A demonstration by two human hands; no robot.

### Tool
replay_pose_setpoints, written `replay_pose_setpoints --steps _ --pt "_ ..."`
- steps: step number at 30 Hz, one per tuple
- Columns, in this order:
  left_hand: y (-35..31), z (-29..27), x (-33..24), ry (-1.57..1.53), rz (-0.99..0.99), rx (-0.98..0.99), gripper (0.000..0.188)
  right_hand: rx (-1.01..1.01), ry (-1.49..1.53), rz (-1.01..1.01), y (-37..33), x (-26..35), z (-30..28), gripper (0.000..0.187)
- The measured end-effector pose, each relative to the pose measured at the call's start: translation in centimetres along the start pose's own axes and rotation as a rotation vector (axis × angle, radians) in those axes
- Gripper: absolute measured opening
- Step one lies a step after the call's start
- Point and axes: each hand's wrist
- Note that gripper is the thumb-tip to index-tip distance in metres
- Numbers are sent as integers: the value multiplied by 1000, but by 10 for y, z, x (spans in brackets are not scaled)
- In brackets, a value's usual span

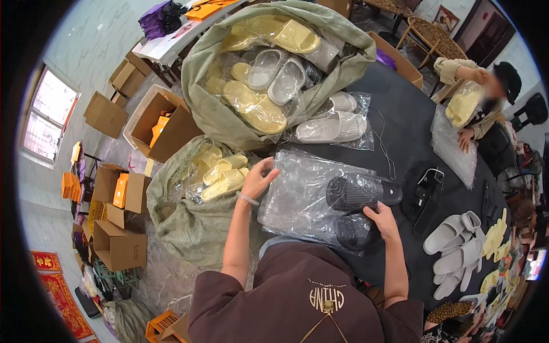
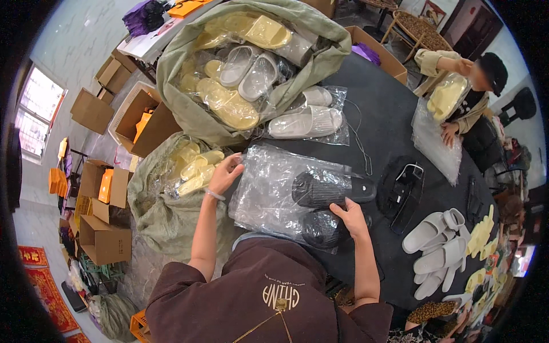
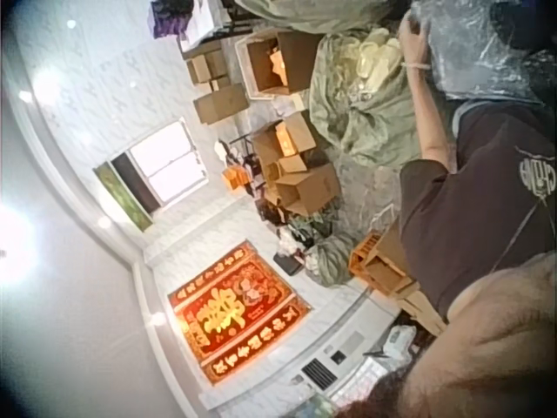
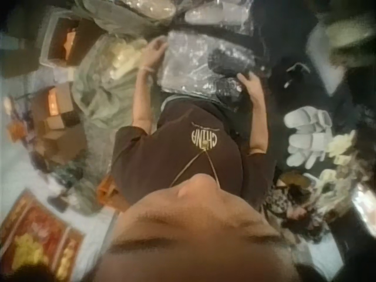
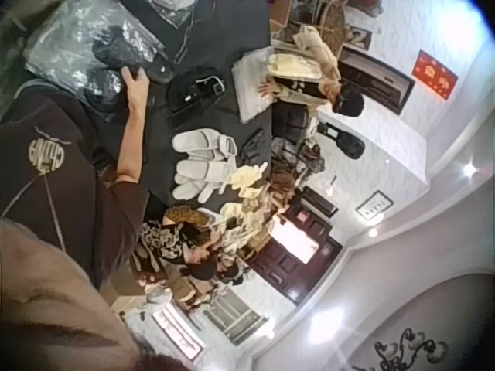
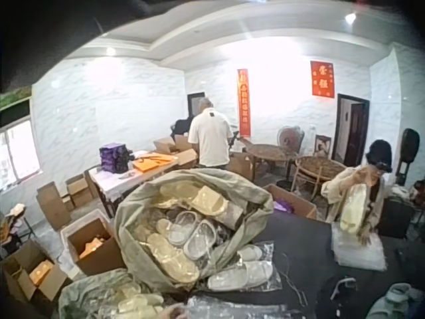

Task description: The person unpacks a large green sack filled with slippers and places them on a table. They then pick up pairs of white and black slippers, place them into clear plastic bags, and seal the bags. The person stacks the packaged slippers on the table while other workers in the background handle similar items.

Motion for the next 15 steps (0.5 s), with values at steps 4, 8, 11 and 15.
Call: replay_pose_setpoints --steps 4,8,11,15 --pt "6 12 -10 2 35 -167 28 42 -22 -9 2 -3 2 35" --pt "8 11 -12 -57 -11 -423 32 78 -191 -51 -3 -18 -3 36" --pt "7 13 -16 218 119 -632 42 50 -328 -62 -5 -36 -9 37" --pt "26 13 18 68 32 -499 42 -57 -377 -92 -7 -29 -4 35"
Point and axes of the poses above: each hand's wrist, its own y-axis towards the middle knuckle, its own z-axis out of the palm, x = y × z, and after that the axes turned 15 degrees about -z, right-handed
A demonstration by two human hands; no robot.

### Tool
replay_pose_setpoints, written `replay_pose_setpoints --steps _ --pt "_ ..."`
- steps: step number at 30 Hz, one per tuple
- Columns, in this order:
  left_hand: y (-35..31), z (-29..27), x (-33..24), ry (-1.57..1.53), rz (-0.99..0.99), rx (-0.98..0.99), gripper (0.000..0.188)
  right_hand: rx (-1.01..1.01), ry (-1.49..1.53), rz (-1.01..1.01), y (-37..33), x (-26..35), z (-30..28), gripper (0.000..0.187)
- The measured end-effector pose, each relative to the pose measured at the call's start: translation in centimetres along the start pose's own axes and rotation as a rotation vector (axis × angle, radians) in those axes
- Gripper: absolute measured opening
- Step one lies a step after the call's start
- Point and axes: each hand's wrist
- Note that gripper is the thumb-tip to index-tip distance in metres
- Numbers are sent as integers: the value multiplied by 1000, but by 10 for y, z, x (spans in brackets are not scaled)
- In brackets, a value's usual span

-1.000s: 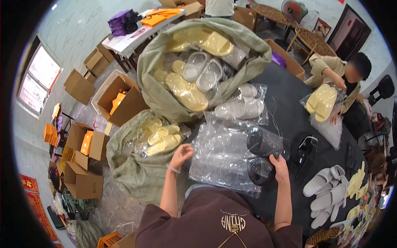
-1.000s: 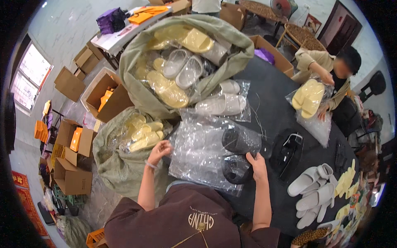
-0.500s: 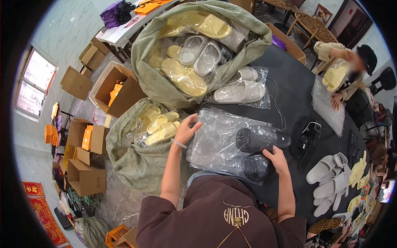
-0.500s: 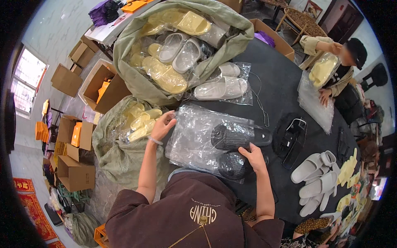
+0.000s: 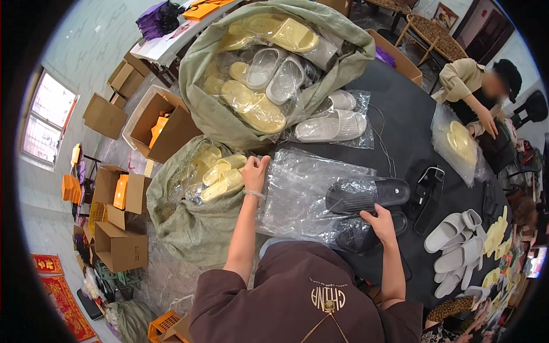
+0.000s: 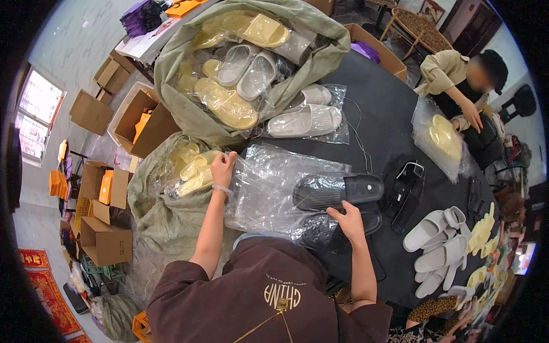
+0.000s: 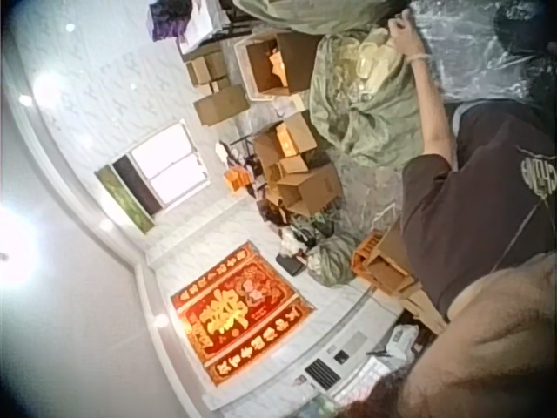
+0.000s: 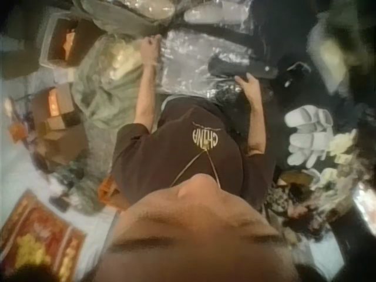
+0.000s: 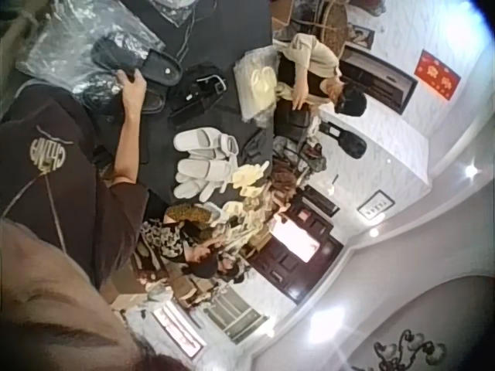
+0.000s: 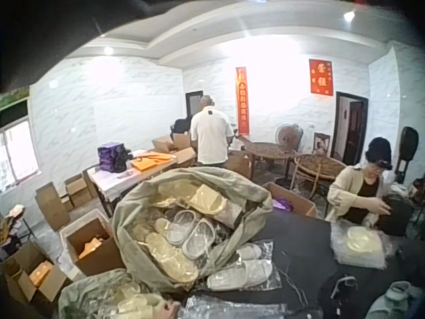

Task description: The person unpacks a large green sack filled with slippers and places them on a table. They then pick up pairs of white and black slippers, place them into clear plastic bags, and seal the bags. The person stacks the packaged slippers on the table while other workers in the background handle similar items.

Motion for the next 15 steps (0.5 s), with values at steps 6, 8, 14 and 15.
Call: replay_pose_setpoints --steps 6,8,14,15 --pt "-19 8 41 -158 -106 694 23 -97 135 21 3 19 -13 34" --pt "-30 18 50 -354 -306 660 24 -96 195 61 2 15 -15 36" --pt "-34 26 74 102 -241 11 33 -362 457 40 -9 7 -61 49" --pt "-35 25 76 181 -205 -1 32 -420 538 28 -11 8 -74 50"
Point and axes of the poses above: each hand's wrist, its own y-axis towards the middle knuckle, its own z-axis out of the palm, x = y × z, and after that the axes turned 15 degrees about -z, right-handed
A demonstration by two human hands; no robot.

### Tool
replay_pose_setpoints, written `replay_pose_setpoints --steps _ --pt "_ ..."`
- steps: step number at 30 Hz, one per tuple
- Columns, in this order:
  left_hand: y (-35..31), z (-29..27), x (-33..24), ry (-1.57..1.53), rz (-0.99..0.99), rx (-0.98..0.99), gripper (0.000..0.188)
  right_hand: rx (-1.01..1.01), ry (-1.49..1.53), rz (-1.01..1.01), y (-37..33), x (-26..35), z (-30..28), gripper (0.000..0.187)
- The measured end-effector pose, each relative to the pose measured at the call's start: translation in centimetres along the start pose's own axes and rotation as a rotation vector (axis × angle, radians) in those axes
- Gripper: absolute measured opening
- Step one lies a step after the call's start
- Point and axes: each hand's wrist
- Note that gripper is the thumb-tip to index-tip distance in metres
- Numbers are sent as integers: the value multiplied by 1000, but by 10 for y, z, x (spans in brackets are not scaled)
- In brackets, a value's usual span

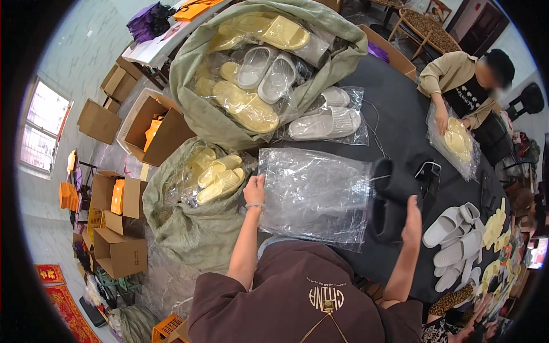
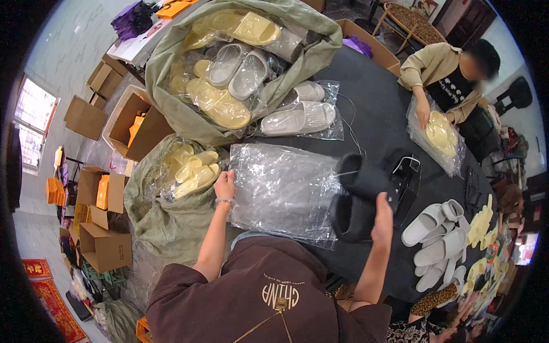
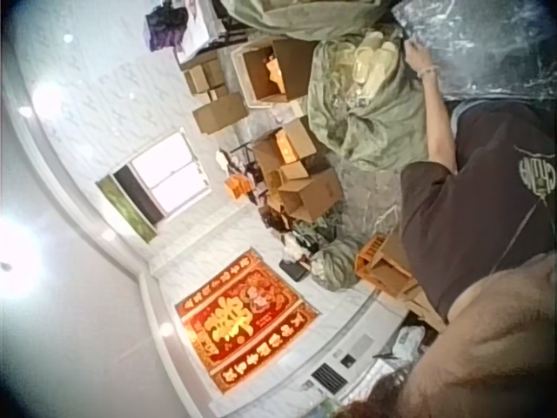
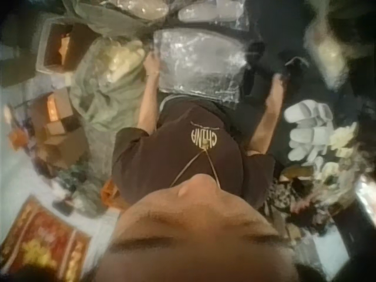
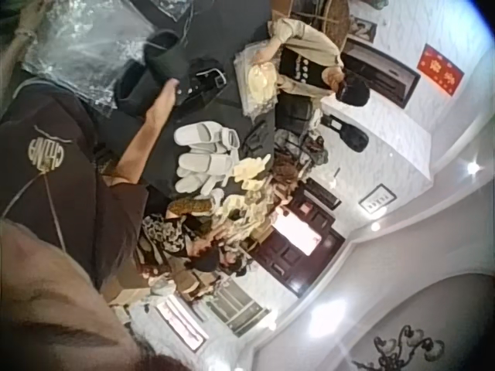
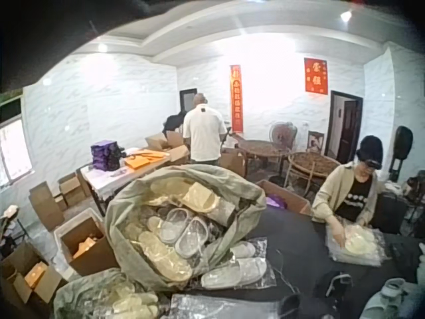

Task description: The person unpacks a large green sack filled with slippers and places them on a table. They then pick up pairs of white and black slippers, place them into clear plastic bags, and seal the bags. The person stacks the packaged slippers on the table while other workers in the background handle similar items.

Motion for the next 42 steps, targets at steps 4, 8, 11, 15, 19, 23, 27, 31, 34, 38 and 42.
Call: replay_pose_setpoints --steps 4,8,11,15,19,23,27,31,34,38,42 --pt "-5 5 10 119 162 -37 26 -18 276 -152 -7 68 16 57" --pt "-16 11 3 -63 105 157 22 79 244 -309 -8 86 23 47" --pt "-21 11 2 -43 111 191 20 166 223 -314 -12 101 55 54" --pt "-17 11 1 -173 -58 367 25 251 279 -212 -25 92 129 59" --pt "-22 6 -19 -206 -231 515 26 379 193 -144 -35 7 191 70" --pt "-20 21 1 -106 14 314 19 292 324 137 -43 -96 229 82" --pt "-4 28 19 106 81 263 20 279 104 426 -27 -173 219 94" --pt "4 32 26 203 82 296 20 546 17 607 -25 -130 177 69" --pt "0 33 29 135 136 163 23 512 -230 296 -12 -102 127 28" --pt "-10 22 8 293 193 -61 44 -59 -971 -250 33 -155 19 54" --pt "11 27 15 442 89 93 42 2 -905 175 34 -175 -7 80"
Point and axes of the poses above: each hand's wrist, its own y-axis towards the middle knuckle, its own z-axis out of the palm, x = y × z, and after that the axes turned 15 degrees about -z, right-handed
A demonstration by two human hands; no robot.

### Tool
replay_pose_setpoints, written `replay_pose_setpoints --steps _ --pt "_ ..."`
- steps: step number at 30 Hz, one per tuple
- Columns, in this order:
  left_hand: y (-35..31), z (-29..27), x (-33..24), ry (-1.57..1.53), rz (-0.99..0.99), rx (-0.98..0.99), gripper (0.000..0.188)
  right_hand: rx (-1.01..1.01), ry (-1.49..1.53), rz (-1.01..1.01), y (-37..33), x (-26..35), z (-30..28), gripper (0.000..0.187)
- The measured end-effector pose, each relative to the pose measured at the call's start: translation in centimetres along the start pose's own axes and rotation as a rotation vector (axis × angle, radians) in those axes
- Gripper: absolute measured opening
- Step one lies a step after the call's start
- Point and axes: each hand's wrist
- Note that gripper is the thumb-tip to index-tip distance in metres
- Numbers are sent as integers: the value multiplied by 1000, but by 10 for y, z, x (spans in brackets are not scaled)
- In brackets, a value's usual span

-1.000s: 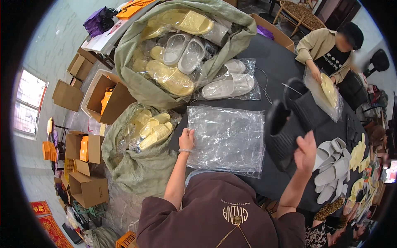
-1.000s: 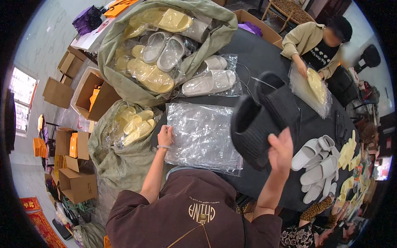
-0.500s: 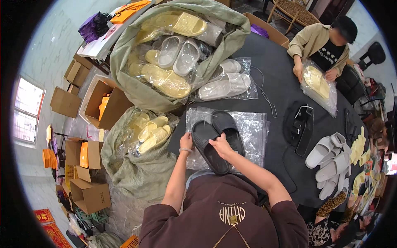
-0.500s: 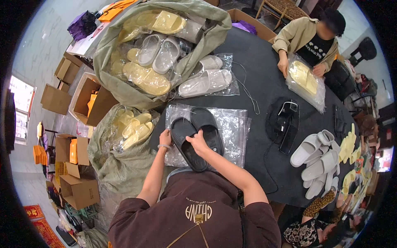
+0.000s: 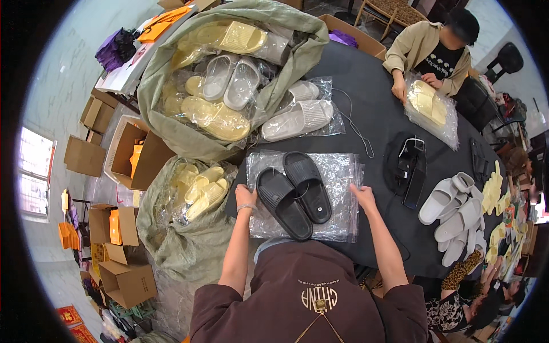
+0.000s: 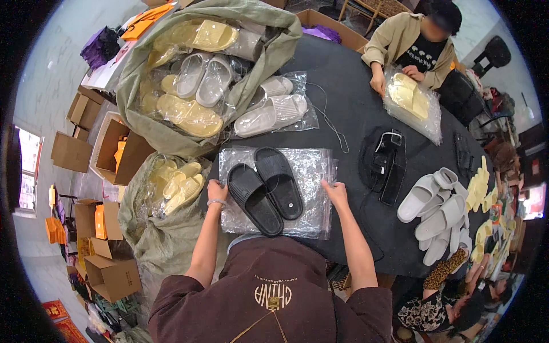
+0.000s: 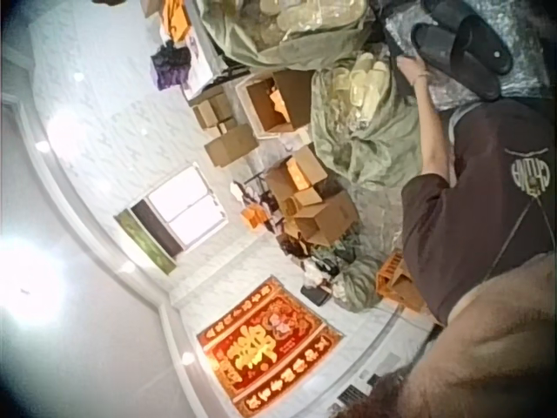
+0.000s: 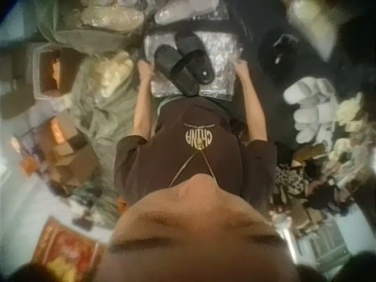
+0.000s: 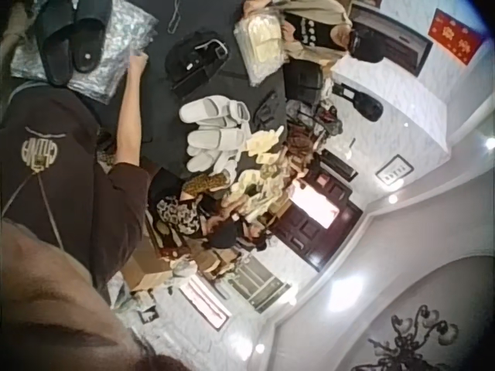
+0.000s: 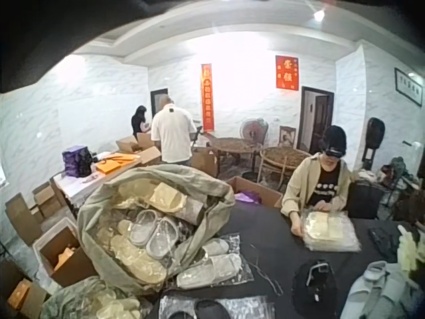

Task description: The person unpacks a large green sack filled with slippers and places them on a table. They then pick up pairs of white and black slippers, place them into clear plastic bags, and seal the bags. The person stacks the packaged slippers on the table while other workers in the background handle similar items.

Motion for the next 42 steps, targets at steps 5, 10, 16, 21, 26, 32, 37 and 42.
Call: replay_pose_setpoints --steps 5,10,16,21,26,32,37,42 --pt "11 -1 -8 32 -121 216 34 109 60 59 -6 13 14 86" --pt "5 4 4 -42 167 124 23 43 27 -150 -4 9 29 72" --pt "-1 4 3 -286 82 207 21 116 462 -1 1 12 26 43" --pt "-8 23 -18 -439 10 302 23 -35 250 -234 42 25 -5 36" --pt "-12 50 -25 -509 -58 202 32 -418 -401 -482 36 95 -33 50" --pt "-42 34 -39 -583 -49 184 64 259 -262 -766 -6 85 23 59" --pt "-58 25 -41 -596 246 56 75 57 -197 -891 -29 120 83 62" --pt "-43 39 -12 -469 258 186 78 21 -392 -801 -13 136 109 36"
Point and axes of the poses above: each hand's wrist, its own y-axis towards the middle knuckle, its own z-axis out of the palm, x = y × z, and after that the axes turned 15 degrees about -z, right-handed
